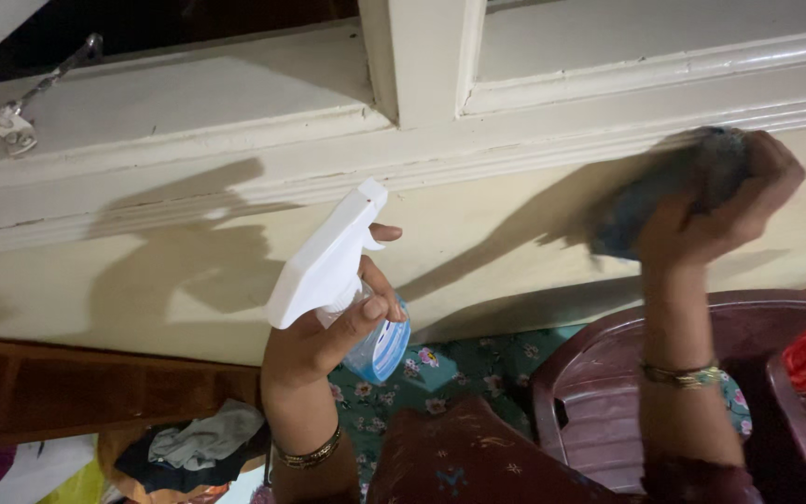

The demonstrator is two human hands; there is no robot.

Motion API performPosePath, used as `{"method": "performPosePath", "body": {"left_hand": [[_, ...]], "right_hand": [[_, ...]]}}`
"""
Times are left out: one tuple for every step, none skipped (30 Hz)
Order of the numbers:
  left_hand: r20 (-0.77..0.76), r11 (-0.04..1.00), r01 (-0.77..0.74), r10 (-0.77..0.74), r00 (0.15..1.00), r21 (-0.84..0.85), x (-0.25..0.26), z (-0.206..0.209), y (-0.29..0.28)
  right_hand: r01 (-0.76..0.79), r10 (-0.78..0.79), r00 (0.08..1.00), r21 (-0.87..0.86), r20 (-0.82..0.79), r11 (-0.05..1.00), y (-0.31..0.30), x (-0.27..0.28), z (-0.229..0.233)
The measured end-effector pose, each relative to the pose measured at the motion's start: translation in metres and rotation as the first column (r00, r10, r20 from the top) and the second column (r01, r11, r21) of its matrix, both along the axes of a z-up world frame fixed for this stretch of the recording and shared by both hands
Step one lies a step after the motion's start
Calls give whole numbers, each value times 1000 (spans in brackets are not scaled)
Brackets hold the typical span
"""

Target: The person cleans a window frame and grills using a spray bottle of blue liquid and a blue cloth, wiping both the internal frame and the horizontal bars.

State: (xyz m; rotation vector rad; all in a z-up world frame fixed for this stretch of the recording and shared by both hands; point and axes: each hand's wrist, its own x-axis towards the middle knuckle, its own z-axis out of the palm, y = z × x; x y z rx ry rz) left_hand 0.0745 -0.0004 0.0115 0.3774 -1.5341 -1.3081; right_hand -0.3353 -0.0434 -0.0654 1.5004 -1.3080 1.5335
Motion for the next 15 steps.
{"method": "performPosePath", "body": {"left_hand": [[-1, 1000, 0, 0, 1000, 1, 2, 0, 2], [16, 1000, 10, -10, 1000, 14, 4, 0, 3], [32, 999, 19, -20, 999, 27, 5, 1, 3], [35, 999, 22, -23, 999, 28, 5, 2, 4], [35, 999, 23, -24, 999, 38, 4, 2, 4], [34, 998, 28, -29, 999, 50, 2, 1, 4], [35, 998, 35, -36, 999, 51, 0, 2, 6], [52, 998, 33, -37, 998, 61, -1, 2, 7], [68, 997, 32, -37, 997, 71, -3, 3, 8], [71, 997, 39, -44, 997, 68, -3, 4, 7], [149, 1000, 7, -5, 989, -12, -4, 5, 7], [220, 995, -17, 38, 975, -93, -6, 6, 6], [222, 995, -9, 30, 975, -95, -9, 7, 4], [142, 999, 48, -47, 989, -4, -15, 6, 2], [55, 990, 112, -117, 992, 83, -19, 5, 0]], "right_hand": [[-42, 47, 997, -72, 65, 997, -7, 14, 0], [-47, 46, 999, -109, -14, 993, -13, 30, 2], [-55, 42, 995, -146, -92, 988, -18, 49, 5], [-72, 56, 990, -126, -132, 989, -18, 73, 6], [-89, 70, 983, -106, -171, 990, -15, 101, 7], [-89, 73, 974, -64, -213, 994, -7, 124, 10], [-149, 131, 967, -69, -218, 986, -9, 147, 17], [-193, 189, 953, 7, -237, 981, -5, 165, 23], [-233, 247, 936, 83, -253, 969, 1, 180, 30], [-227, 240, 938, 80, -251, 971, 3, 190, 37], [-260, 270, 931, 71, -246, 963, 3, 198, 41], [-292, 299, 923, 64, -242, 954, 4, 199, 43], [-284, 291, 926, 62, -241, 957, 3, 194, 43], [-270, 277, 909, 66, -313, 961, 1, 184, 40], [-255, 262, 886, 71, -383, 964, -1, 172, 33]]}}
